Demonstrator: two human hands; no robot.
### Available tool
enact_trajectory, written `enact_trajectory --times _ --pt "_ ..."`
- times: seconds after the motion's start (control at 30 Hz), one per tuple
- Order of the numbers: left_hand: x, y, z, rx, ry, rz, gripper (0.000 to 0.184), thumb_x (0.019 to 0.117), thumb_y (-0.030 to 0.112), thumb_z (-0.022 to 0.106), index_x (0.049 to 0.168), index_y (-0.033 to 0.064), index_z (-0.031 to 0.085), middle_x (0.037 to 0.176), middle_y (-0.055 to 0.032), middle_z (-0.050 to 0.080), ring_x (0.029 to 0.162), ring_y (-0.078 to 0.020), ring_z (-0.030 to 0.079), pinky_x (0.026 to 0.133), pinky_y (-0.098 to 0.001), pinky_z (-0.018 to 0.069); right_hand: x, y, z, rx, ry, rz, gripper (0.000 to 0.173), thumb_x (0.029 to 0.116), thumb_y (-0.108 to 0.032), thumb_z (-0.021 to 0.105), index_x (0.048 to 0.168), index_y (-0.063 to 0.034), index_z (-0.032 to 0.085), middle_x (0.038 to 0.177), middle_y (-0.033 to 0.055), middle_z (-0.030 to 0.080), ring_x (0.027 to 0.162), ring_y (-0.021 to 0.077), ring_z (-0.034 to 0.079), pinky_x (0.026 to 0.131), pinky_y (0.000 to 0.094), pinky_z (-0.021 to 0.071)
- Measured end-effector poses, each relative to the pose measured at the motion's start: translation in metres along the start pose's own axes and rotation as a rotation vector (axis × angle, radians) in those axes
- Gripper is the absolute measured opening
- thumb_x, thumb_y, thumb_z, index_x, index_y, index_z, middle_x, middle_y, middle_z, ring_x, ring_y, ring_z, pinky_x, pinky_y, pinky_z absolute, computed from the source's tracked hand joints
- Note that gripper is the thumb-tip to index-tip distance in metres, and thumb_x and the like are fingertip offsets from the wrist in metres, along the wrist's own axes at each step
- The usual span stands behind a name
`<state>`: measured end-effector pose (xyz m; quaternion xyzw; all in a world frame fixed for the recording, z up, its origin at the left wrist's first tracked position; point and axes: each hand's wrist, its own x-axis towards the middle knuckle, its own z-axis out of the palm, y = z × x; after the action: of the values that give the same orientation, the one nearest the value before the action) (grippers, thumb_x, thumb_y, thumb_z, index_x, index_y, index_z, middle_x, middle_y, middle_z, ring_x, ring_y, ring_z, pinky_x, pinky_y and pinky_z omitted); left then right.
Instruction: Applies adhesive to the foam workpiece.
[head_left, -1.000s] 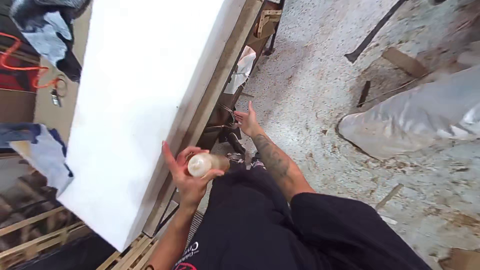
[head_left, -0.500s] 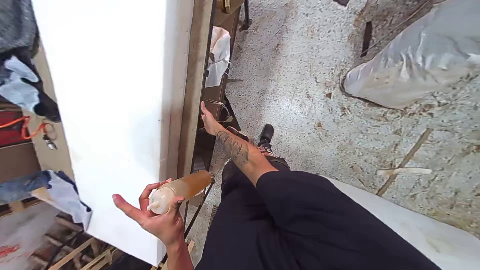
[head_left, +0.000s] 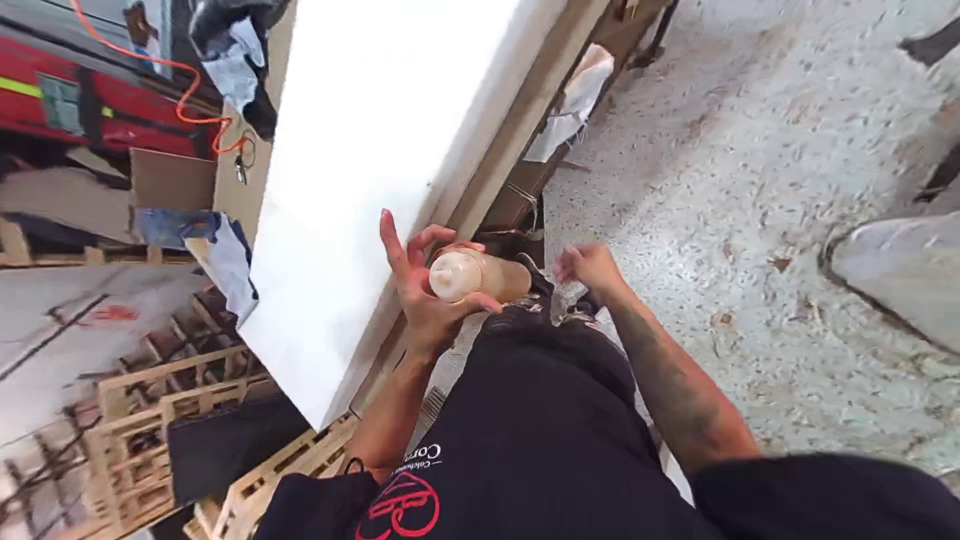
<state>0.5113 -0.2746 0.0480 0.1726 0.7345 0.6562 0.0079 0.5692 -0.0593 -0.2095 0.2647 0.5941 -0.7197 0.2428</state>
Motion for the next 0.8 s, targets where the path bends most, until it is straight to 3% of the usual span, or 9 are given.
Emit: enact_trajectory --times 0.07,0.13,0.23,0.3,0.37,0.47,0.6,0.7,0.8 --pt "0.004 0.001 0.013 -0.035 -0.021 0.152 0.143 0.0596 0.031 0.101 0.163 0.0215 0.003 0.125 -0.0109 0.060 0.101 -0.0280 0.069 0.090 -0.0489 0.0626 -0.061 -0.011 -0.013 0.212 -0.046 0.087 0.033 0.1070 -0.004 0.038 0.135 0.0056 0.053 0.107 0.0165 0.073 0.086 0.0226 0.076 0.080 0.0393 0.0644" --pt "0.009 0.005 0.028 -0.028 -0.054 0.307 0.141 0.0606 0.031 0.101 0.163 0.0238 0.005 0.127 -0.0082 0.061 0.103 -0.0264 0.069 0.092 -0.0477 0.0620 -0.106 -0.024 -0.008 0.334 -0.041 0.066 0.040 0.1009 0.004 0.041 0.139 0.0013 0.051 0.122 0.0152 0.068 0.103 0.0250 0.072 0.088 0.0433 0.0618" --pt "0.018 0.017 0.053 -0.034 -0.126 0.422 0.145 0.0559 0.020 0.103 0.163 0.0255 0.005 0.127 -0.0115 0.060 0.103 -0.0301 0.068 0.090 -0.0504 0.0625 -0.157 -0.061 0.009 0.141 0.169 -0.467 0.046 0.1006 -0.023 0.058 0.141 -0.0016 0.053 0.134 0.0109 0.064 0.122 0.0189 0.064 0.100 0.0402 0.0564" --pt "0.021 0.026 0.065 -0.035 -0.198 0.396 0.149 0.0537 0.016 0.104 0.163 0.0250 0.003 0.127 -0.0137 0.058 0.103 -0.0311 0.068 0.090 -0.0510 0.0631 -0.186 -0.106 0.007 -0.056 0.250 -0.981 0.065 0.1035 -0.043 0.052 0.152 -0.0045 0.036 0.150 0.0136 0.053 0.142 0.0291 0.047 0.116 0.0503 0.0431" --pt "0.024 0.032 0.074 -0.004 -0.290 0.350 0.150 0.0551 0.017 0.103 0.162 0.0193 -0.002 0.126 -0.0149 0.056 0.104 -0.0282 0.068 0.090 -0.0475 0.0629 -0.214 -0.156 -0.003 -0.198 0.179 -1.254 0.074 0.1011 -0.055 0.050 0.156 -0.0075 0.033 0.150 0.0127 0.055 0.145 0.0361 0.043 0.120 0.0592 0.0365" --pt "0.022 0.036 0.082 0.077 -0.413 0.237 0.149 0.0636 0.030 0.099 0.161 0.0105 -0.012 0.133 -0.0143 0.052 0.113 -0.0183 0.063 0.095 -0.0371 0.0587 -0.232 -0.204 -0.017 -0.484 -0.086 -1.227 0.088 0.0976 -0.061 0.051 0.158 -0.0004 0.030 0.147 0.0041 0.059 0.143 0.0229 0.047 0.124 0.0636 0.0243" --pt "0.018 0.041 0.100 0.173 -0.277 0.036 0.152 0.0588 0.035 0.101 0.163 0.0110 -0.007 0.131 -0.0118 0.057 0.109 -0.0162 0.065 0.090 -0.0364 0.0610 -0.230 -0.213 -0.034 -0.537 -0.261 -1.100 0.096 0.0984 -0.064 0.049 0.161 0.0022 0.020 0.153 0.0038 0.054 0.146 0.0163 0.044 0.127 0.0575 0.0249" --pt "0.009 0.036 0.118 0.308 -0.131 -0.018 0.140 0.0640 0.029 0.097 0.164 0.0141 -0.001 0.130 -0.0141 0.056 0.097 -0.0196 0.066 0.078 -0.0385 0.0621 -0.243 -0.195 -0.019 -0.536 -0.098 -1.015 0.101 0.0984 -0.070 0.042 0.164 -0.0007 0.009 0.161 0.0068 0.044 0.152 0.0179 0.036 0.127 0.0671 0.0132" --pt "0.005 0.026 0.136 0.497 -0.028 0.039 0.118 0.0823 0.029 0.082 0.164 0.0058 0.001 0.140 -0.0265 0.044 0.099 -0.0255 0.066 0.076 -0.0385 0.0619 -0.255 -0.184 0.019 -0.578 0.182 -0.916 0.107 0.0957 -0.074 0.042 0.164 -0.0007 0.007 0.167 0.0152 0.030 0.158 0.0285 0.019 0.125 0.0718 0.0048"
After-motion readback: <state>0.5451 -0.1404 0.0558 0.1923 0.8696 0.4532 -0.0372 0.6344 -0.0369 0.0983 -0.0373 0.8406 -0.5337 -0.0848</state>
